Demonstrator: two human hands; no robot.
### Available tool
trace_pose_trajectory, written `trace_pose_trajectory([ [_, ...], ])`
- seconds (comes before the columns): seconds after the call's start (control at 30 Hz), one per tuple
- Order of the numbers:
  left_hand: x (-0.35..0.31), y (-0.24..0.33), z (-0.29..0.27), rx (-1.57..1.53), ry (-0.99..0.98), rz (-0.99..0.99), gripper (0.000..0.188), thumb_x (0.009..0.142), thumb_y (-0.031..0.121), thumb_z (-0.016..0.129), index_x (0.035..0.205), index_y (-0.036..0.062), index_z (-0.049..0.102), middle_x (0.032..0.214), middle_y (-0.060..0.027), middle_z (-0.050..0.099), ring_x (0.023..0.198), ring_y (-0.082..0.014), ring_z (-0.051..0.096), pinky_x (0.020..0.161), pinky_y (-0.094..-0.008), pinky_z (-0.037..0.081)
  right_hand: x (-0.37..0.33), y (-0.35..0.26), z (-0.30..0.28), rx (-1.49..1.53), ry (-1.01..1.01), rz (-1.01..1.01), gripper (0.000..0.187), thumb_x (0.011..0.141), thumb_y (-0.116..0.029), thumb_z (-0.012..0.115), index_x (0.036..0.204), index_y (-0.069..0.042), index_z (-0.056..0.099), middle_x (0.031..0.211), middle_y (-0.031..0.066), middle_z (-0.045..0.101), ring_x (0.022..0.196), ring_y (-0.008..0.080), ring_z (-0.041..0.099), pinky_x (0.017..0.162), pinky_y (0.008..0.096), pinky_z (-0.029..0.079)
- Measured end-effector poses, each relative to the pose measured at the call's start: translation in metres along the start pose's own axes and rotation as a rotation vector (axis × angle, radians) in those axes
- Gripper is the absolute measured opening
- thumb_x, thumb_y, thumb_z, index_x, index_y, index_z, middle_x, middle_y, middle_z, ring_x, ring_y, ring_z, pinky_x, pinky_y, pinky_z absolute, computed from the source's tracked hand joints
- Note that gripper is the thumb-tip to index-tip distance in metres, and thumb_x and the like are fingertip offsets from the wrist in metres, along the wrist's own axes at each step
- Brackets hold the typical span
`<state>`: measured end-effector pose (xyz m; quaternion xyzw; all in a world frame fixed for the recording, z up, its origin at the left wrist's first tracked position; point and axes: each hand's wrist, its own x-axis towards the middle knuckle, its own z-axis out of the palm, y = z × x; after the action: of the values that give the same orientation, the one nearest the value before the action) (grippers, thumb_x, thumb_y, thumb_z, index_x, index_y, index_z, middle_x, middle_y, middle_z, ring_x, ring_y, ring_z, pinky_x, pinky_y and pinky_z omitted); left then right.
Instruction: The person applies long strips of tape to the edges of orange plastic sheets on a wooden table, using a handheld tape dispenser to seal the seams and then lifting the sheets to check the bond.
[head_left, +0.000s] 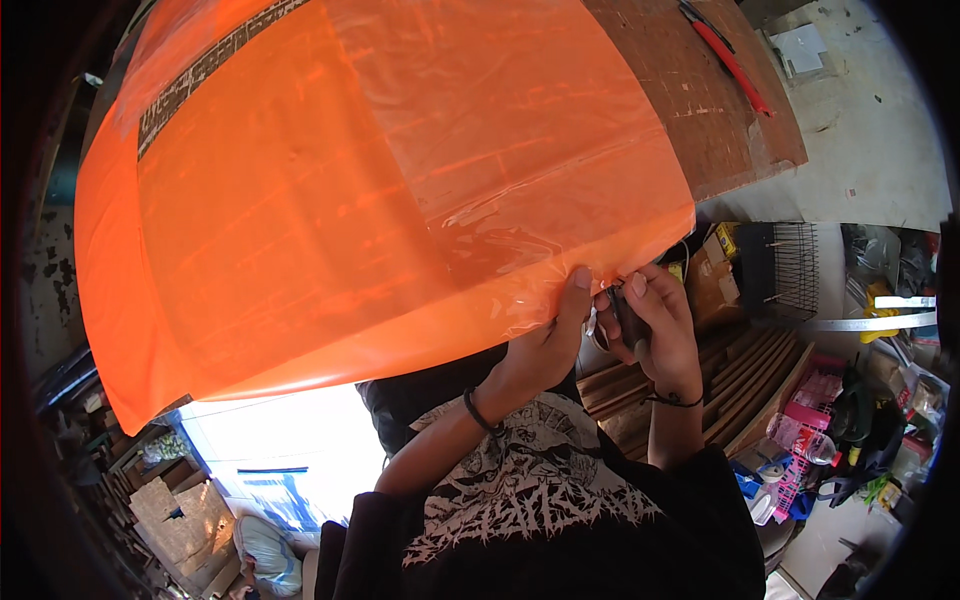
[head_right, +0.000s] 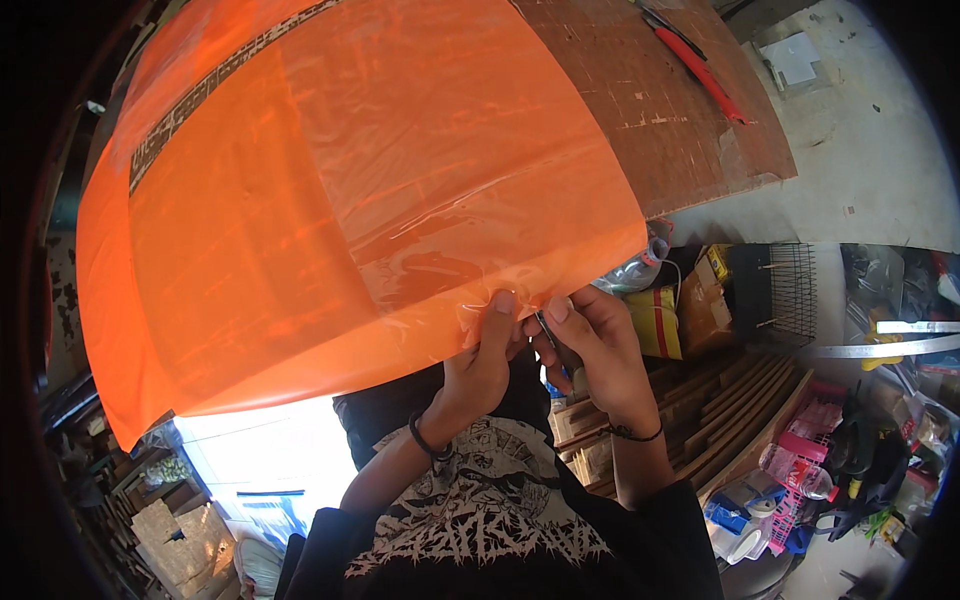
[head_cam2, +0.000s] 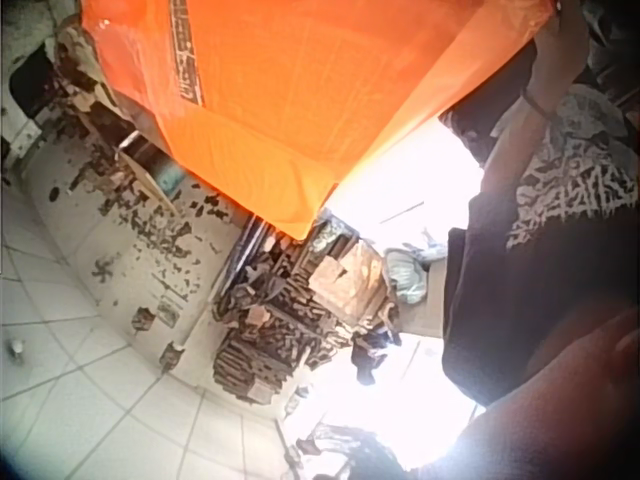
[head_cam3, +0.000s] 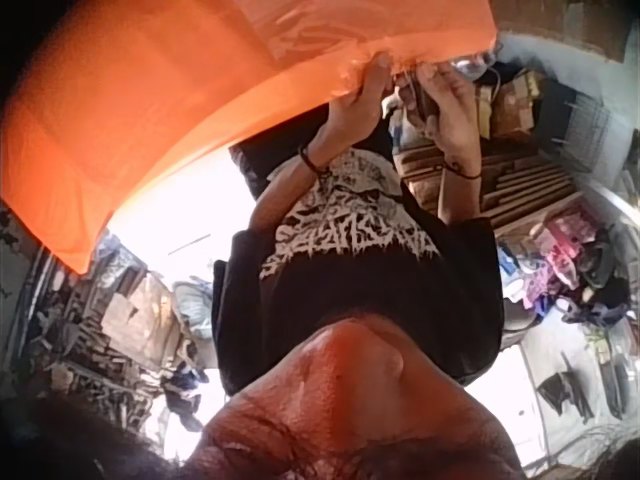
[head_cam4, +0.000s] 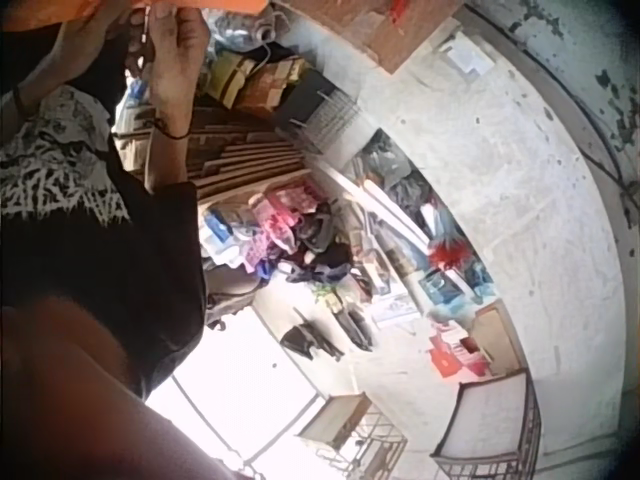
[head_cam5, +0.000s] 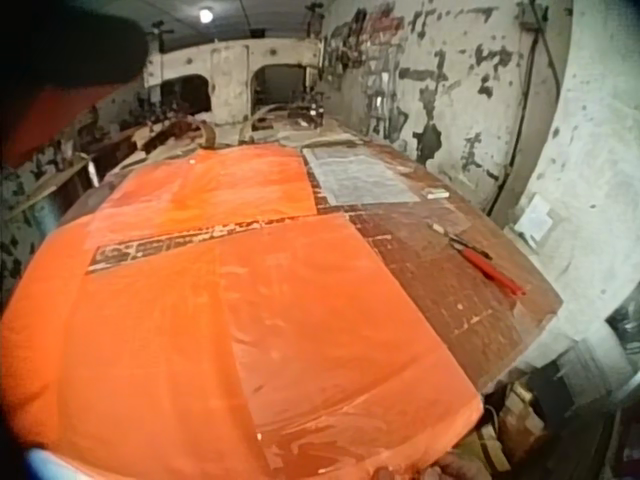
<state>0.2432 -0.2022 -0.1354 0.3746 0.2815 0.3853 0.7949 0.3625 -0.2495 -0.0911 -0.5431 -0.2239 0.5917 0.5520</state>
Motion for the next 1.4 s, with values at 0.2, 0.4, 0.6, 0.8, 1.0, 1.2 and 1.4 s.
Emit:
trace_pose_trajectory([
  [0.2,0.001,0.000,-0.001,0.061,-0.035,0.022,0.026,0.098,0.025,0.039,0.093,0.0021,0.051,0.072,-0.0001,0.049,0.060,-0.0030,0.039,0.050,-0.0162,0.033,0.002,0.000,0.000,-0.002,0.009,0.012,0.032,0.091,-0.027,0.052,0.105,0.001,0.052,0.077,0.0056,0.056,0.054,0.0081,0.052,0.034,0.0162,0.035],
  [0.4,0.003,0.001,-0.002,0.035,-0.027,0.014,0.019,0.097,0.016,0.041,0.092,0.0017,0.053,0.073,-0.0012,0.053,0.060,-0.0067,0.050,0.054,-0.0211,0.040,0.003,-0.004,0.002,0.030,0.019,0.033,0.026,0.090,-0.024,0.055,0.101,0.000,0.056,0.077,0.0029,0.056,0.054,0.0066,0.051,0.037,0.0177,0.036],
  [0.6,0.002,0.003,-0.001,0.038,-0.041,0.026,0.020,0.097,0.016,0.040,0.094,0.0012,0.054,0.071,-0.0007,0.053,0.060,-0.0064,0.050,0.053,-0.0212,0.040,0.005,0.001,-0.001,0.045,0.014,0.010,0.025,0.089,-0.023,0.057,0.099,0.000,0.056,0.075,0.0029,0.056,0.054,0.0068,0.051,0.037,0.0176,0.035],
  [0.8,0.003,-0.002,-0.004,0.044,-0.040,0.020,0.020,0.097,0.016,0.041,0.096,0.0011,0.055,0.072,-0.0006,0.054,0.060,-0.0063,0.050,0.053,-0.0209,0.040,0.008,0.003,-0.003,0.009,0.009,-0.014,0.022,0.089,-0.021,0.057,0.098,-0.001,0.057,0.072,0.0026,0.056,0.054,0.0067,0.051,0.037,0.0180,0.034],
  [1.0,0.003,0.002,0.001,0.078,-0.060,0.018,0.020,0.096,0.016,0.042,0.094,0.0007,0.056,0.072,-0.0007,0.054,0.060,-0.0058,0.049,0.053,-0.0210,0.039,0.006,0.006,-0.005,0.013,0.046,-0.049,0.030,0.091,-0.027,0.054,0.104,0.000,0.054,0.069,0.0031,0.055,0.050,0.0063,0.048,0.036,0.0178,0.031],
  [1.2,-0.008,-0.010,-0.013,0.145,-0.006,-0.022,0.022,0.096,0.016,0.045,0.082,0.0018,0.053,0.065,0.0008,0.047,0.059,-0.0090,0.044,0.054,-0.0236,0.036,0.012,-0.023,-0.028,-0.151,0.154,-0.354,0.050,0.092,-0.044,0.047,0.114,0.000,0.046,0.064,0.0026,0.052,0.039,0.0026,0.038,0.033,0.0155,0.022],
  [1.4,-0.044,0.013,-0.026,0.354,-0.057,-0.060,0.021,0.093,0.020,0.051,0.087,0.0024,0.060,0.074,-0.0030,0.058,0.069,-0.0135,0.055,0.063,-0.0275,0.044,0.051,-0.093,-0.024,-0.500,0.146,-0.251,0.039,0.087,-0.027,0.059,0.114,-0.002,0.046,0.072,0.0011,0.053,0.047,0.0028,0.044,0.036,0.0170,0.028],
])
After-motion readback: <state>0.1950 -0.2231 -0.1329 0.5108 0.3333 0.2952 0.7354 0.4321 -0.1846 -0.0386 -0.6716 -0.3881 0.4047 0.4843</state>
